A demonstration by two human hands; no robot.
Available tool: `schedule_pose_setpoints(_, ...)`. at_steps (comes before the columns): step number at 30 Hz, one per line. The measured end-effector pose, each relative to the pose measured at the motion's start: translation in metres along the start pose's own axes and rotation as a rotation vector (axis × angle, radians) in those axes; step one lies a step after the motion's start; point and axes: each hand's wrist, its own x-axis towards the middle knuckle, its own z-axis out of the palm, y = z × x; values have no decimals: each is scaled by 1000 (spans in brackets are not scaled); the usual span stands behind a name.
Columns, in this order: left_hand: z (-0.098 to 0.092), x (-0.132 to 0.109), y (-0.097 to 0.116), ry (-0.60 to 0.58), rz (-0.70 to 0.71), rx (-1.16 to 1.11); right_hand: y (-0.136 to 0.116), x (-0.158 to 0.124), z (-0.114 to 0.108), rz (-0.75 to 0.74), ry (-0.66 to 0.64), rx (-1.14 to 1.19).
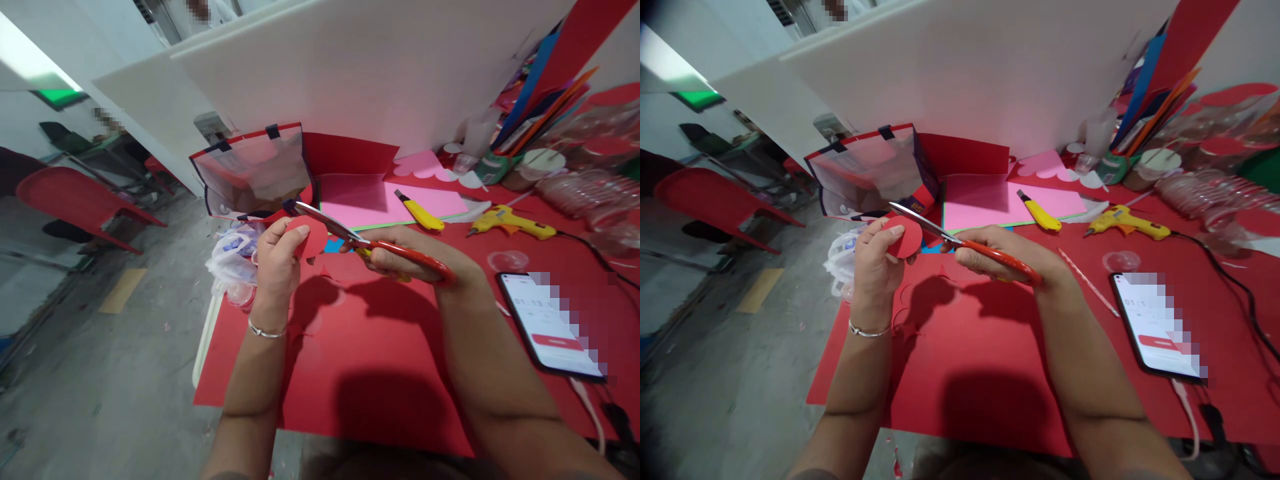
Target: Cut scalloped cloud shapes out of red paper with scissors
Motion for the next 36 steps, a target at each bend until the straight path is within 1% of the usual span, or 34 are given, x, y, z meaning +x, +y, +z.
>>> schedule_pose_setpoints(7,0,-1,-1,15,10,3,-3,-1,0,12,-23,-11)
schedule_pose_setpoints(15,1,-1,0,57,18,33,2,-2,-1,-62,-92,23)
schedule_pose_setpoints(18,2,-1,0,73,18,37,1,-2,0,-52,-75,5)
schedule_pose_setpoints(25,3,-1,1,63,18,21,-8,-3,2,-24,-32,-36)
schedule_pose_setpoints(36,2,-1,-1,74,27,28,0,5,4,-73,-19,-57)
